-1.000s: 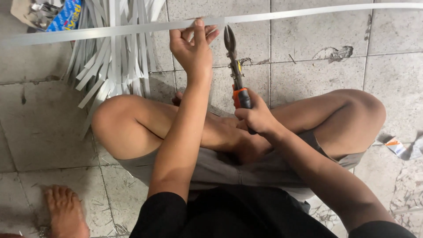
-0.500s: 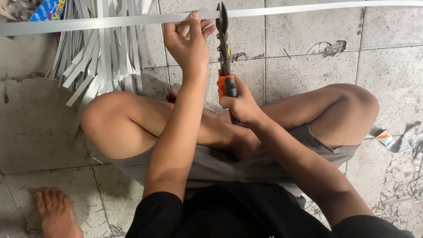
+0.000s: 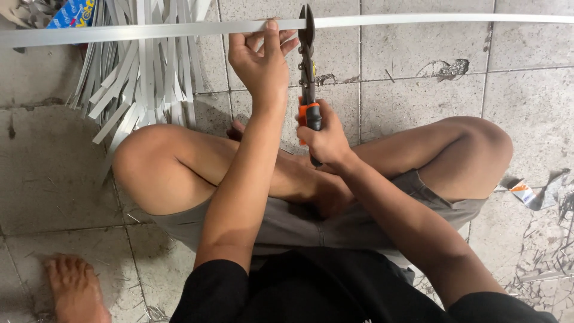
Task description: The person sits on the floor and repeatedly cuts long silver metal strips into shorter pieces using tin snips. After each cut, the person places the cut piece onto a growing pile on the floor.
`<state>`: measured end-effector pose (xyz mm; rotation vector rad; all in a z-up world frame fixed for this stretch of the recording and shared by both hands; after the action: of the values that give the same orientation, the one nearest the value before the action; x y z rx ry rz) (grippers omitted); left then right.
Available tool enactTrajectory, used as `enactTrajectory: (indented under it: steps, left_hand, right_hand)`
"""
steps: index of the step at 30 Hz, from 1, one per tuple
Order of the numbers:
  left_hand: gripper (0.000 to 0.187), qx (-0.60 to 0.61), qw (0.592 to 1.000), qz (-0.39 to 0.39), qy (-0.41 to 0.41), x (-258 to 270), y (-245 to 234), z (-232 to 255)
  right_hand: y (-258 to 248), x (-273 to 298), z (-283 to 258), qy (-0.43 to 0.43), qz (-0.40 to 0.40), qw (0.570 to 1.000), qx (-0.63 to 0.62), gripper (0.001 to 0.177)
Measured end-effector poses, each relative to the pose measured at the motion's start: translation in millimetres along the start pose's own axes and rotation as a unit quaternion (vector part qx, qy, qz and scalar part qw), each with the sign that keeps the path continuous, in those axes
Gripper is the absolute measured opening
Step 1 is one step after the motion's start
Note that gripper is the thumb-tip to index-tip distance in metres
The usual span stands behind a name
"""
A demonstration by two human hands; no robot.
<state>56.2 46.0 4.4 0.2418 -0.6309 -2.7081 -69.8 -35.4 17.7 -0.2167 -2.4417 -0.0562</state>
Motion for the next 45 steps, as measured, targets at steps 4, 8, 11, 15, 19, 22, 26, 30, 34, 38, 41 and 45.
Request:
enactTrajectory:
  steps: [4,8,11,15,19,22,26,30,34,38,41,45]
  left_hand:
    - [0.012,0.009,1.0,0.014,-0.007,-17,-4,39]
    - [0.014,-0.254,0.959,-0.124,0.01,-64,-40,103]
    - [0.013,-0.493,0.816,-0.278,0.119,-123,-102,113]
    - [0.026,-0.798,0.432,-0.416,0.057,-167,-175,116]
    - [0.034,-0.844,0.351,-0.406,-0.005,-170,-208,106]
    - [0.014,-0.808,0.452,-0.371,-0.069,-153,-203,107]
    - [0.006,-0.77,0.542,-0.321,-0.103,-150,-206,111]
    - [0.024,-0.739,0.595,-0.314,-0.044,-162,-226,95]
    - [0.008,-0.694,0.645,-0.315,0.05,-178,-241,84]
    - [0.01,-0.528,0.824,-0.195,0.07,-146,-153,125]
    - [0.009,-0.298,0.947,-0.122,0.011,-101,-91,130]
    - [0.017,-0.067,0.99,-0.047,-0.119,-27,-32,99]
  right_hand:
    - [-9,-8,6,-0.031,0.089,0.995,-0.013,0.019]
    - [-64,-39,3,-0.02,0.072,0.953,0.293,0.041]
    - [-91,-40,-22,-0.03,0.076,0.856,0.51,0.063]
    - [-129,-83,6,-0.122,0.071,0.691,0.709,0.101]
    - [-123,-92,-7,-0.054,0.019,0.7,0.711,0.131]
    - [-125,-86,-36,-0.004,-0.001,0.727,0.687,0.135]
    - [-171,-150,-47,-0.084,0.103,0.762,0.634,0.101]
    - [-232,-202,-64,-0.12,0.278,0.753,0.584,0.066]
    - [-286,-235,-27,-0.202,0.289,0.752,0.557,0.033]
    - [-282,-225,-25,-0.376,0.283,0.703,0.533,0.012]
    - [-238,-179,-63,-0.442,0.191,0.725,0.493,0.011]
    - [-178,-120,-105,-0.447,0.091,0.764,0.456,0.009]
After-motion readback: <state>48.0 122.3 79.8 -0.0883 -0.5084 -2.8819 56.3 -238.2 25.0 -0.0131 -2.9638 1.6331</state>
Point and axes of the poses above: each hand's wrist, its own x-axis away from the middle knuckle, its own y-axis out of the palm, z = x × y, the point moved 1 cm from there along -x, towards the middle knuckle, and after that the axes turned 7 degrees about y, right-handed, at the moved point
